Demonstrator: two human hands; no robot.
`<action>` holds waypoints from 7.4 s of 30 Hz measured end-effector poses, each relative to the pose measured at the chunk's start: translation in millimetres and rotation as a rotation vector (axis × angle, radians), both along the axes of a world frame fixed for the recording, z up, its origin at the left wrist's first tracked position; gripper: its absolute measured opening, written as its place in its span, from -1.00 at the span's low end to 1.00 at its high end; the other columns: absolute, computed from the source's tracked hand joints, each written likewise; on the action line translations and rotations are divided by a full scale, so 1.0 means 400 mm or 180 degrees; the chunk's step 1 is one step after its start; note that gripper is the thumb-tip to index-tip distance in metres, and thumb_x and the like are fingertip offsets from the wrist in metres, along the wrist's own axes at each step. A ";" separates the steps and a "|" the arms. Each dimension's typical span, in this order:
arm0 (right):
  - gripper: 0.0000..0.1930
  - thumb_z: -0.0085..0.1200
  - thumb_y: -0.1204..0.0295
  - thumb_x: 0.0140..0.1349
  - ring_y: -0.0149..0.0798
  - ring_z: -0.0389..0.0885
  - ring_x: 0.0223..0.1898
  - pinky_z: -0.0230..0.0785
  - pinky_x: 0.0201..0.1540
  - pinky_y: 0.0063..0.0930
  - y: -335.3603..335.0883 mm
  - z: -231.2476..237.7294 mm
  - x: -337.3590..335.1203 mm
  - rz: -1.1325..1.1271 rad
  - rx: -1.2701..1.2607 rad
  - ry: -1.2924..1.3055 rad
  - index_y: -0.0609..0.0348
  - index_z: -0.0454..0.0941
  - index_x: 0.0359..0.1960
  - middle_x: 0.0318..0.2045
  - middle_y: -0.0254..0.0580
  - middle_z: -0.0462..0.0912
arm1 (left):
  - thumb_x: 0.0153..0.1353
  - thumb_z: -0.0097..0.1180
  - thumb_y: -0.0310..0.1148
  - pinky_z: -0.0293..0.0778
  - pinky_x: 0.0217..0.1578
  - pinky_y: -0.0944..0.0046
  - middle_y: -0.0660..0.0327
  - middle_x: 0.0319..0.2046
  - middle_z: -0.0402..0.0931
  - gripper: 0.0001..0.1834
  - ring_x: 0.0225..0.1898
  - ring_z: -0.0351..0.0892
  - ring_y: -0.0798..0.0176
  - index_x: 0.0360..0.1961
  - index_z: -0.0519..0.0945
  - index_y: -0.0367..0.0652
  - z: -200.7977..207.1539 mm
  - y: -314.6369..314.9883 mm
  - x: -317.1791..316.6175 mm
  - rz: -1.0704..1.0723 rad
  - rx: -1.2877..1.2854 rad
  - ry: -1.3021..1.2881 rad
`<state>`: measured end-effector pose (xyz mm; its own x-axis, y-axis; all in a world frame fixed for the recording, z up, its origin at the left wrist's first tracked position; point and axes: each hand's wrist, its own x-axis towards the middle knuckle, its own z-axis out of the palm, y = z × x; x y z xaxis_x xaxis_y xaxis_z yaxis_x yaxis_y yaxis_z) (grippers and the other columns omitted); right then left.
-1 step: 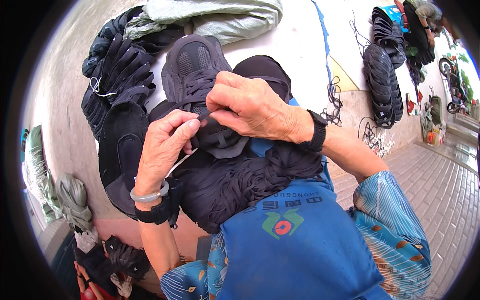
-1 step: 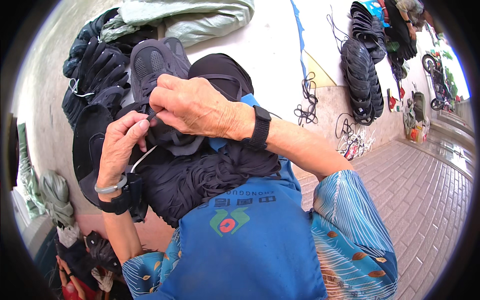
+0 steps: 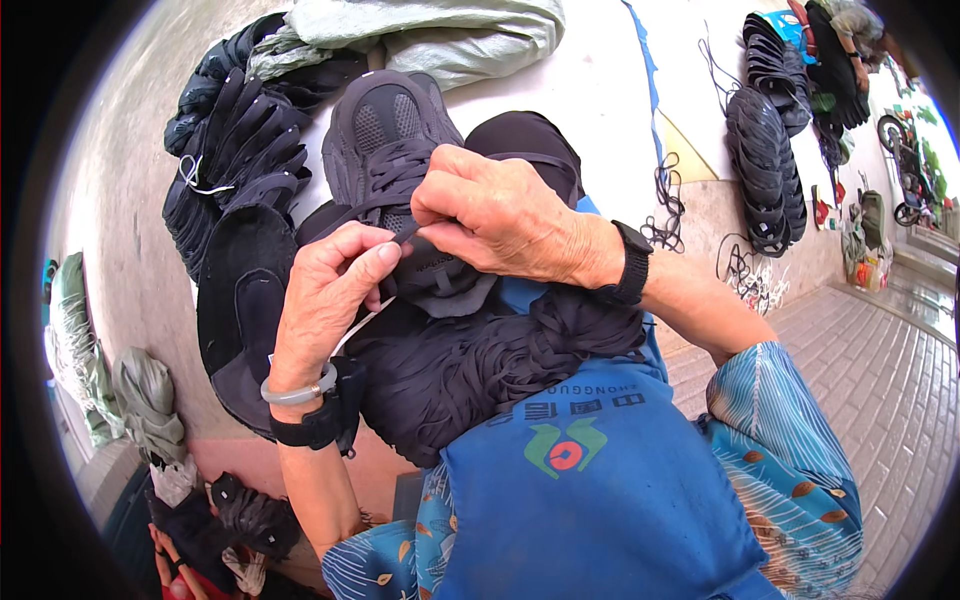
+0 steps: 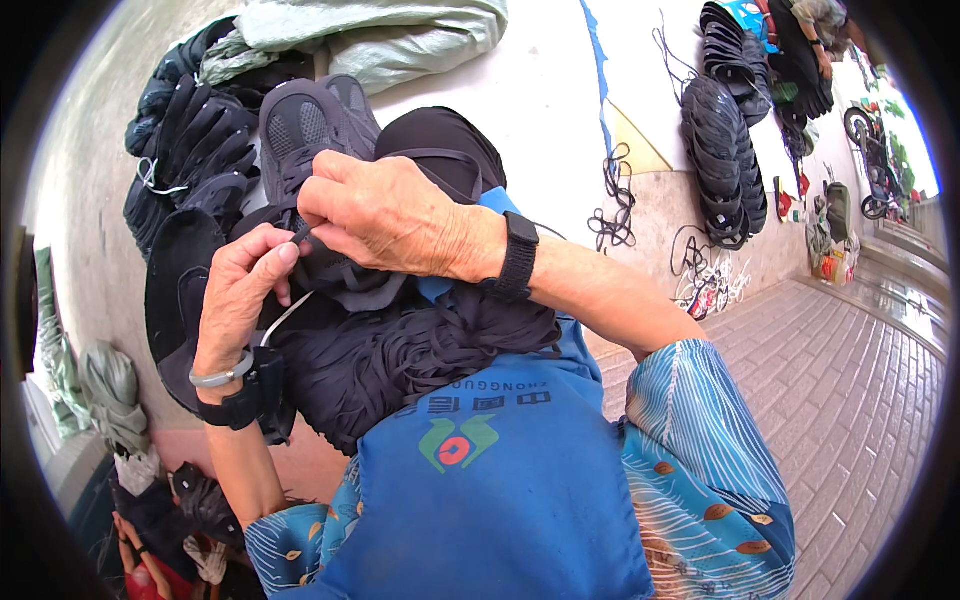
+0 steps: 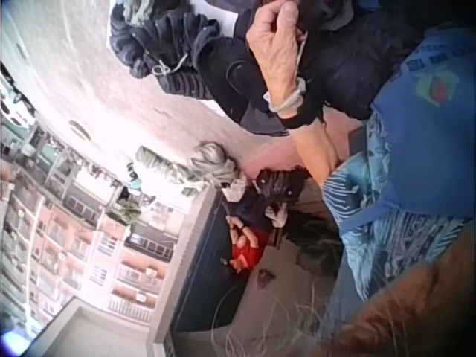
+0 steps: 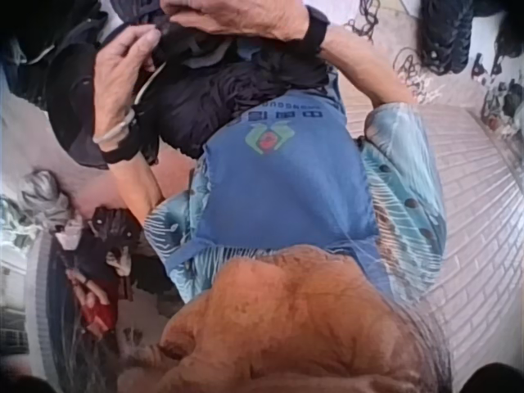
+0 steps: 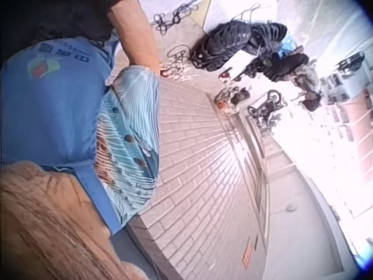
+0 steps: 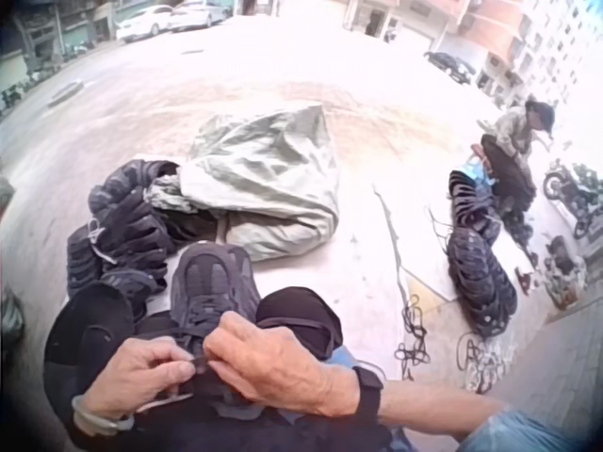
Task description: Threading laces through the eyelets of black athletic shoes.
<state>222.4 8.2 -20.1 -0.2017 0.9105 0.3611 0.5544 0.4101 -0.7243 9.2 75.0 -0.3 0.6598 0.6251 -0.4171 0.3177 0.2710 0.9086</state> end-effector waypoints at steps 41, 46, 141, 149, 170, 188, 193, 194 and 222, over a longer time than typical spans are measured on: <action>-0.76 0.23 0.30 0.10 -0.03 0.55 -0.39 0.40 -0.34 -0.22 -0.099 0.054 0.180 0.0578 -0.1003 -0.0743 0.22 0.56 -0.34 -0.42 -0.11 0.48 | 0.16 0.17 -0.53 0.46 -0.36 0.30 0.14 -0.45 0.58 -0.90 -0.49 0.54 0.24 -0.28 0.57 -0.27 -0.031 -0.057 0.102 0.0800 0.2285 0.0895; -0.69 0.26 0.23 0.10 -0.08 0.57 -0.33 0.45 -0.38 -0.27 -0.075 0.027 0.067 0.0014 -0.0345 -0.0777 0.21 0.52 -0.33 -0.37 -0.16 0.42 | 0.16 0.17 -0.53 0.43 -0.42 0.32 0.14 -0.44 0.57 -0.90 -0.56 0.45 0.30 -0.29 0.57 -0.27 -0.033 -0.047 0.099 0.0565 0.2283 0.1034; -0.66 0.23 0.31 0.09 -0.08 0.60 -0.38 0.46 -0.43 -0.31 -0.102 0.039 0.080 0.0209 -0.0350 -0.1244 0.21 0.40 -0.21 -0.40 -0.12 0.44 | 0.22 0.05 -0.66 0.47 -0.34 0.34 0.12 0.03 0.36 -0.69 -0.42 0.46 0.36 -0.02 0.55 -0.22 -0.061 -0.115 0.010 0.0189 0.3277 0.0711; -0.79 -0.11 0.56 0.13 0.10 0.56 -0.29 0.43 -0.21 -0.15 -0.026 0.047 0.052 -0.0193 -0.0535 0.0232 0.30 0.43 -0.19 -0.37 0.06 0.56 | 0.34 0.07 -0.42 0.24 -0.48 0.52 0.35 -0.32 0.47 -0.81 -0.50 0.30 0.55 -0.07 0.56 -0.22 -0.052 -0.069 0.039 0.0391 0.2405 0.0723; -0.60 0.15 0.29 0.17 -0.06 0.58 -0.18 0.46 -0.08 -0.27 -0.032 0.062 -0.007 -0.0239 -0.1112 0.1188 0.33 0.49 -0.04 -0.20 0.05 0.52 | 0.40 0.03 -0.14 0.28 -0.65 0.55 0.27 -0.49 0.60 -0.63 -0.62 0.36 0.58 -0.37 0.58 -0.25 -0.017 -0.133 0.066 0.0761 -0.0081 -0.0289; -0.90 0.04 0.51 0.28 -0.28 0.61 -0.46 0.45 -0.40 -0.44 -0.011 0.006 0.039 -0.0292 -0.0881 0.0447 0.28 0.53 -0.26 -0.49 -0.17 0.56 | 0.26 0.16 -0.42 0.40 -0.43 0.26 0.16 -0.47 0.45 -0.90 -0.49 0.47 0.21 -0.29 0.59 -0.24 -0.051 -0.054 0.070 0.0468 0.2886 0.0938; -0.85 0.16 0.55 0.11 0.09 0.54 -0.28 0.41 -0.25 -0.18 -0.019 -0.010 0.022 -0.0244 -0.0290 -0.0184 0.26 0.55 -0.27 -0.37 -0.01 0.52 | 0.19 0.22 -0.42 0.38 -0.46 0.21 0.19 -0.52 0.38 -0.92 -0.52 0.44 0.20 -0.36 0.59 -0.18 -0.044 -0.047 0.071 0.0199 0.2898 0.1292; -0.85 0.16 0.55 0.11 0.09 0.54 -0.28 0.41 -0.25 -0.18 -0.018 -0.014 0.021 -0.0236 -0.0292 -0.0185 0.26 0.55 -0.27 -0.37 -0.01 0.52 | 0.18 0.23 -0.41 0.37 -0.46 0.21 0.19 -0.52 0.37 -0.91 -0.52 0.44 0.20 -0.37 0.58 -0.17 -0.047 -0.047 0.069 0.0214 0.2922 0.1276; -0.82 0.15 0.55 0.01 0.09 0.56 -0.38 0.45 -0.36 -0.12 -0.009 -0.003 -0.027 -0.0207 -0.0356 -0.0979 0.31 0.42 -0.36 -0.43 0.06 0.48 | 0.09 0.24 -0.51 0.48 -0.28 0.16 0.10 -0.32 0.45 -0.88 -0.29 0.56 0.02 -0.32 0.60 -0.20 -0.060 -0.046 0.066 0.0206 0.3018 0.1133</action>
